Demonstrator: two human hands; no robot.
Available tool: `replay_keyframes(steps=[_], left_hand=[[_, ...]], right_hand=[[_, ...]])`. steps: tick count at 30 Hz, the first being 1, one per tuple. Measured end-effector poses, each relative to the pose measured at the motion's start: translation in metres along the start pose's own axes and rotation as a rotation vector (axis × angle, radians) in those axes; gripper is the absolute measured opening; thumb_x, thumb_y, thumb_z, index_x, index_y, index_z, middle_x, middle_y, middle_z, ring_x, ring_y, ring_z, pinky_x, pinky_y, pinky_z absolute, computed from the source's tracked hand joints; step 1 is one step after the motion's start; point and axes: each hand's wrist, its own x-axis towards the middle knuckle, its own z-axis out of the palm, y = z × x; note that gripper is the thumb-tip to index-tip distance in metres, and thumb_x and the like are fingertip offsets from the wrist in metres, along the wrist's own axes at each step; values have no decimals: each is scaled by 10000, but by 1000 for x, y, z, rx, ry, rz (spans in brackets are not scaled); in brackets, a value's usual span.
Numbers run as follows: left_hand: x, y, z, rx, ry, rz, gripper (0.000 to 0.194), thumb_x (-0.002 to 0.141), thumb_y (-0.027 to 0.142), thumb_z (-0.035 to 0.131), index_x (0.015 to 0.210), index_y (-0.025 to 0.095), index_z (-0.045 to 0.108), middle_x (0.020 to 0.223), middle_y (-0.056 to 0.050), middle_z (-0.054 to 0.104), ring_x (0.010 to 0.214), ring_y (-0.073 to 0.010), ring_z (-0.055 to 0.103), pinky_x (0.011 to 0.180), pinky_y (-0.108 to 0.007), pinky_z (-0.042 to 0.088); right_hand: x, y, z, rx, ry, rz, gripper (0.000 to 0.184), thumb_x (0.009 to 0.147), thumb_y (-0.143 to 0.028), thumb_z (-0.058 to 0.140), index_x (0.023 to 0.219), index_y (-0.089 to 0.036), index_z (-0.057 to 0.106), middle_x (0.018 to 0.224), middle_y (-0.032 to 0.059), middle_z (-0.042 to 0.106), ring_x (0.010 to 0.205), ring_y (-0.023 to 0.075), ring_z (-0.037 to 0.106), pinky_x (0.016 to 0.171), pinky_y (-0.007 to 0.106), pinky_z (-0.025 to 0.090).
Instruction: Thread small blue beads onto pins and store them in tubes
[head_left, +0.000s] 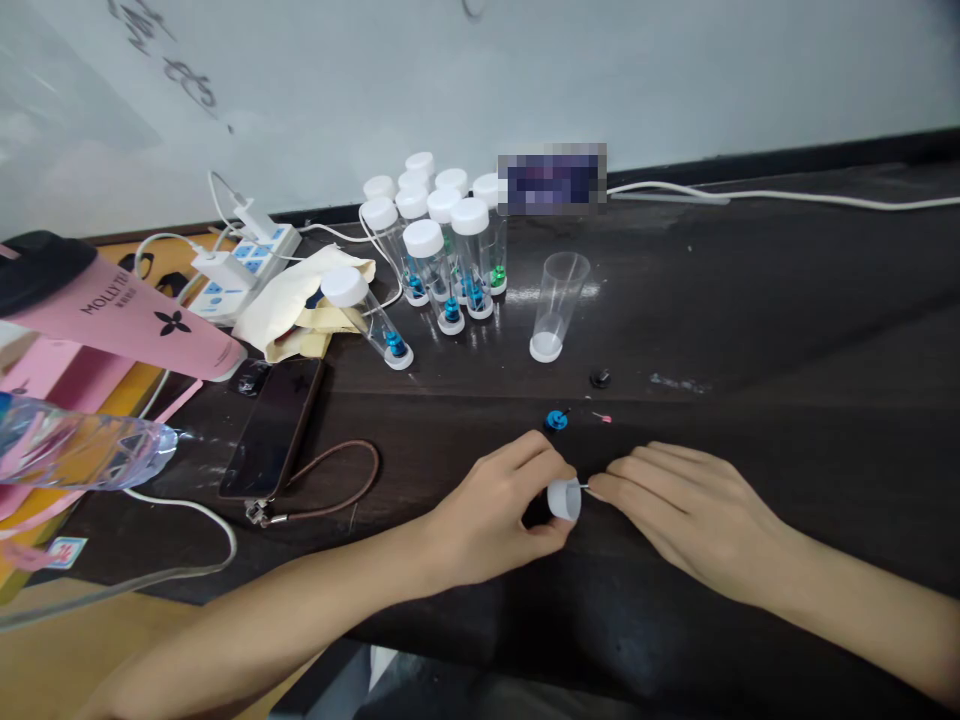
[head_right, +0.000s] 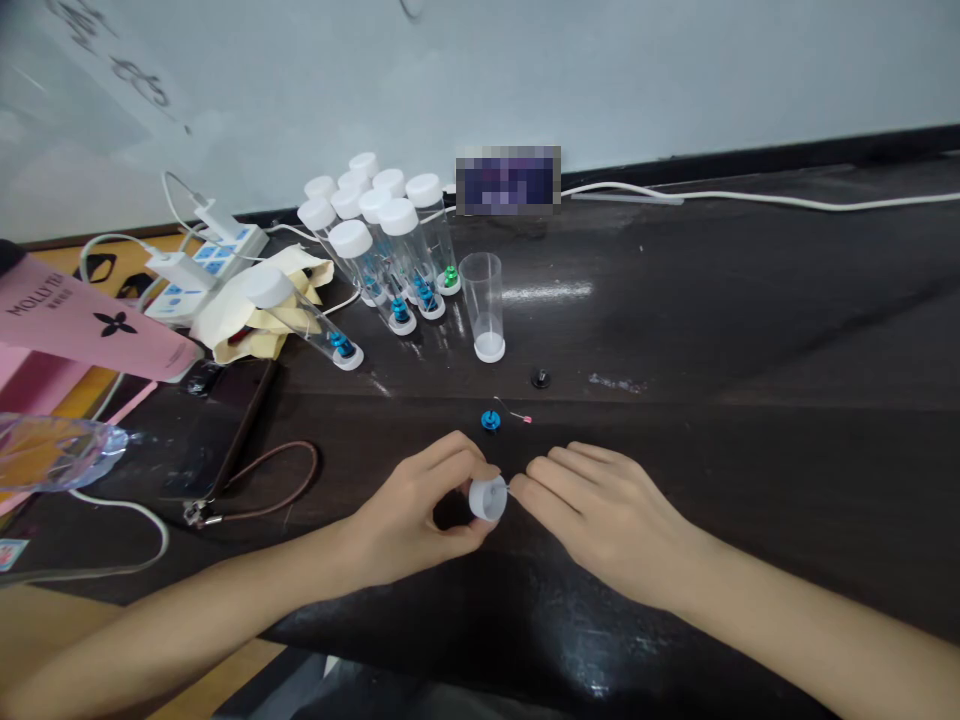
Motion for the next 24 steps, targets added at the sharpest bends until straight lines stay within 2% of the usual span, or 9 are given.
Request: replay_keyframes(steps=[24], left_hand=[[0,-1,-1,-4,-7,8,255,760,76,550,994,176,557,909,-40,545,833,-156,547,731,-270,485]], right_hand=[[0,-1,-1,35,-28,-59,185,932,-72,464,957,-128,639,793,65,662,720,180,591,604,311,485]])
